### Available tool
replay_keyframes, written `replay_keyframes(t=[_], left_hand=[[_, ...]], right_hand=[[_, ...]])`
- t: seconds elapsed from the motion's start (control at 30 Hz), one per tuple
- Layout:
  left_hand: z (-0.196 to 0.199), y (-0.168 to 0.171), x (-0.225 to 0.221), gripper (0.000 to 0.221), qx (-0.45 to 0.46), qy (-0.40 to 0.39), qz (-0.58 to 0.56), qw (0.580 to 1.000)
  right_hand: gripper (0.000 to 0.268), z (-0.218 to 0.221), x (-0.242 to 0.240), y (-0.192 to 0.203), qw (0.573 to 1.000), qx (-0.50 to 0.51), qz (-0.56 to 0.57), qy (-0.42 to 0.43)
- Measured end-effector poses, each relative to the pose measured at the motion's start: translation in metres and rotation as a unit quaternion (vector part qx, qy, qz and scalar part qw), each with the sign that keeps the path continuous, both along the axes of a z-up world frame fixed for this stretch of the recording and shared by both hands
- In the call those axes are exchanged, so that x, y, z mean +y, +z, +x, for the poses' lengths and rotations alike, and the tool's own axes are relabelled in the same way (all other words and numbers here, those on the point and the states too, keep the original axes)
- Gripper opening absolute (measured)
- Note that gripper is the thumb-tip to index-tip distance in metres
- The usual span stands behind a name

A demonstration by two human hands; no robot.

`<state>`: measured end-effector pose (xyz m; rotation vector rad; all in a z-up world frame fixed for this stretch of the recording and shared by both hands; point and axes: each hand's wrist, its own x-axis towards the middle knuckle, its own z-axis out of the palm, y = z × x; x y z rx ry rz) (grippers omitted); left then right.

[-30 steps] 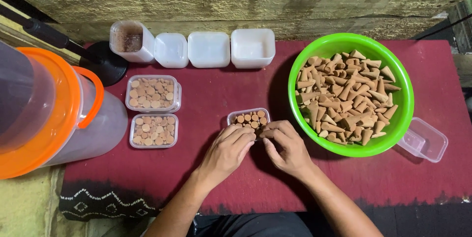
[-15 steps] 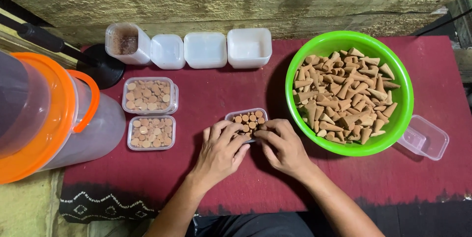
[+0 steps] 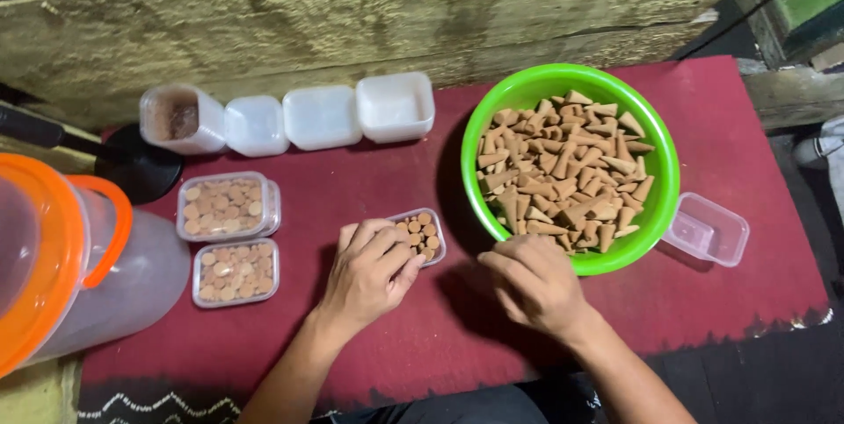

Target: Packing small incense cones from a large green bowl into individual plastic containers.

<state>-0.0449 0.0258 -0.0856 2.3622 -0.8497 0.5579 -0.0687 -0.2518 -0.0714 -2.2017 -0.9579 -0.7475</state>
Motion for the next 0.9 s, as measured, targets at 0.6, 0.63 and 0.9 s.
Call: replay_keyframes(t=[0.6, 0.63, 0.9], left_hand=[[0.094, 0.053, -0.138, 0.023, -0.003, -0.139, 0.106, 0.985], [0.096, 0.05, -0.146, 0.023, -0.004, -0.143, 0.107, 0.984], [0.097, 0.061, -0.17, 0.03, 0.175, -0.157, 0.203, 0.951]], right_hand=[[0.015, 0.048, -0.141, -0.021, 0.959, 0.107, 0.01, -0.263], [0.015, 0.048, -0.144, -0.025, 0.958, 0.107, 0.011, -0.266], [0.012, 0.049, -0.144, -0.023, 0.958, 0.115, 0.041, -0.258]])
